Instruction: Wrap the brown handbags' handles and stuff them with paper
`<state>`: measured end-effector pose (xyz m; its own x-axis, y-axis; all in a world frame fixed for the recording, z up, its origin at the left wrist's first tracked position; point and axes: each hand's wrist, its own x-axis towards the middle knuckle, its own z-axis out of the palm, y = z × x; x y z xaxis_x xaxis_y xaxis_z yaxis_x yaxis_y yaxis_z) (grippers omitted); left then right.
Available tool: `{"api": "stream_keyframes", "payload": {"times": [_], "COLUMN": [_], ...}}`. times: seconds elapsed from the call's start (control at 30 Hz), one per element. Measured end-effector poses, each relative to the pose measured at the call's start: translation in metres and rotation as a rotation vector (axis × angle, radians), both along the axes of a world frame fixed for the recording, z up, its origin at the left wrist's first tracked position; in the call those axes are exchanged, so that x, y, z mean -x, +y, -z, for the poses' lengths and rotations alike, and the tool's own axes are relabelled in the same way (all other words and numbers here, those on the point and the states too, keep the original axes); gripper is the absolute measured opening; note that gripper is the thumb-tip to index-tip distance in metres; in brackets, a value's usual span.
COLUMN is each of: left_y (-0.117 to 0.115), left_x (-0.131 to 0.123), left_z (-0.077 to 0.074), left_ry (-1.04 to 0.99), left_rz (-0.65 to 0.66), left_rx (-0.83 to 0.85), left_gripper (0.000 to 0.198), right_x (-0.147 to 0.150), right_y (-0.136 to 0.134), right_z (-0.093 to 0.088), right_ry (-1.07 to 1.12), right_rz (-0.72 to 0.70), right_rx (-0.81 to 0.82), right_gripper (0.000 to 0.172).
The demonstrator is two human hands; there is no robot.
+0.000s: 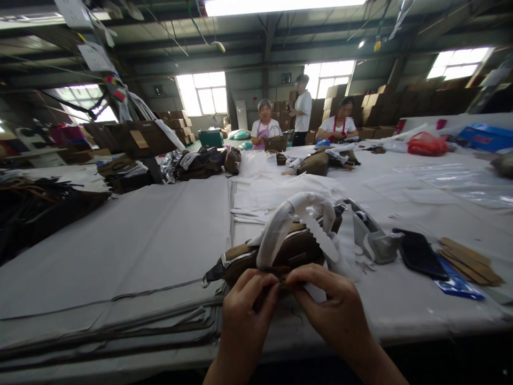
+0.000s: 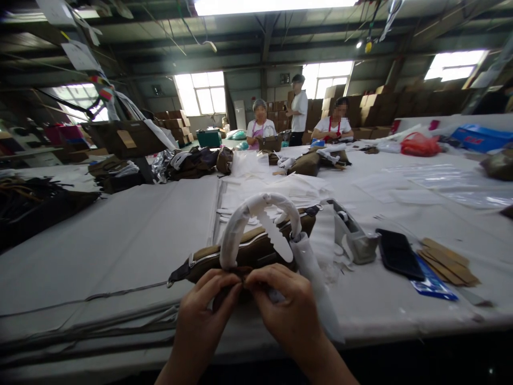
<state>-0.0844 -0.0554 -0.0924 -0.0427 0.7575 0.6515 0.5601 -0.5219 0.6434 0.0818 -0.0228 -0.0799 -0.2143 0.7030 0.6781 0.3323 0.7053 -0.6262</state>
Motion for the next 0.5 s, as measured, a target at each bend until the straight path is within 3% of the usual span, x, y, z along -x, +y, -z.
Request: {"api": "stream_keyframes", "payload": {"times": [0.23,0.5], "left_y": [0.0008,0.0025], "left_x": [0.0012,0.0023], "left_z": [0.0041,-0.0007], "left_ry": [0.064,0.089], "left_rz": [-0.003,0.008], "left_rx": [-0.018,0.002], "left_gripper": [0.014,0.012], "right_x": [-0.0026,-0.0048], "right_y": [0.005,0.0051], "right_z": [-0.0022,0.0033], "right_ry": [-0.097,0.04], "right_rz": [-0.005,-0.002], "right_rx": [0.058,0.13], "right_gripper": [0.018,0.015]}}
